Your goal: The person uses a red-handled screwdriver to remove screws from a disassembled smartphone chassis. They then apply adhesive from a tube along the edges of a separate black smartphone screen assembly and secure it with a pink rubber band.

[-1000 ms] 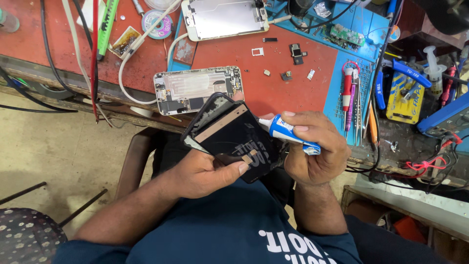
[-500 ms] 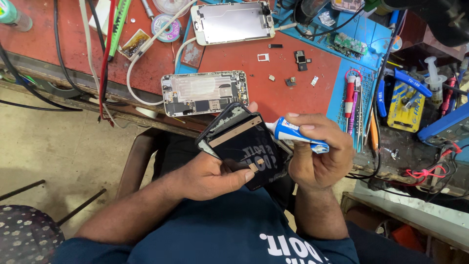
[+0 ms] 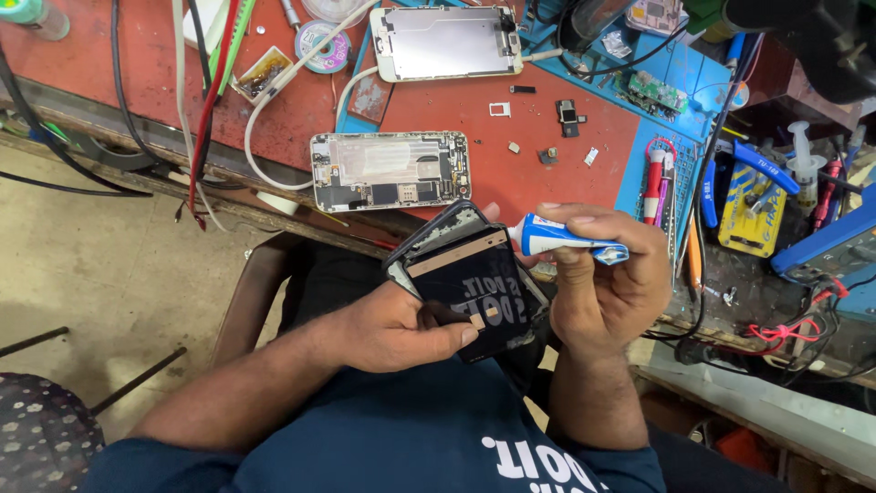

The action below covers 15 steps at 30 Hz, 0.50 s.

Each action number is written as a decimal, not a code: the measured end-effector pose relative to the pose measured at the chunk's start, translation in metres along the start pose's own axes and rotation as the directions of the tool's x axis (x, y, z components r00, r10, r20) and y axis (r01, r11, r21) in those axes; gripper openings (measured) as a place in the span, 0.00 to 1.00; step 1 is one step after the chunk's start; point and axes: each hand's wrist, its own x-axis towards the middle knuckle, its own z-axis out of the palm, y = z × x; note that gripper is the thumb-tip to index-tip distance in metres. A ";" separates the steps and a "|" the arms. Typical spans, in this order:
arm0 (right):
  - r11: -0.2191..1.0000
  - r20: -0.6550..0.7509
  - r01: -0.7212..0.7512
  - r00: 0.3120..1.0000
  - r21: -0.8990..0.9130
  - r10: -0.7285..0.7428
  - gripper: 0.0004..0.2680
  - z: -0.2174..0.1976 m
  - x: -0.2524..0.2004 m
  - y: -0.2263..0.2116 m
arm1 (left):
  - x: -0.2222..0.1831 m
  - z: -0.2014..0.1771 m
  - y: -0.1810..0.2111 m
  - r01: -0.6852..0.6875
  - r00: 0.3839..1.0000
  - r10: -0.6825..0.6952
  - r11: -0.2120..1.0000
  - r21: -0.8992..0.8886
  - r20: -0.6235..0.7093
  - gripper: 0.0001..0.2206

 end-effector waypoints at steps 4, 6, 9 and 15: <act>0.999 -0.007 -0.020 1.000 0.034 0.020 0.08 0.002 0.003 -0.002 | 0.001 0.001 0.004 -0.190 0.981 0.192 0.980 -0.055 0.036 0.33; 0.999 -0.020 -0.045 0.999 0.030 0.045 0.07 0.002 0.001 -0.004 | 0.003 0.001 0.006 -0.301 0.948 0.310 0.947 -0.109 0.078 0.37; 0.997 -0.019 -0.064 0.998 0.043 0.065 0.07 0.001 0.001 -0.004 | 0.005 0.001 0.010 -0.326 0.941 0.327 0.945 -0.028 0.090 0.36; 0.996 -0.006 -0.058 0.998 0.061 0.058 0.07 -0.001 0.002 0.000 | 0.003 0.003 0.013 -0.243 0.964 0.249 0.967 -0.080 0.087 0.34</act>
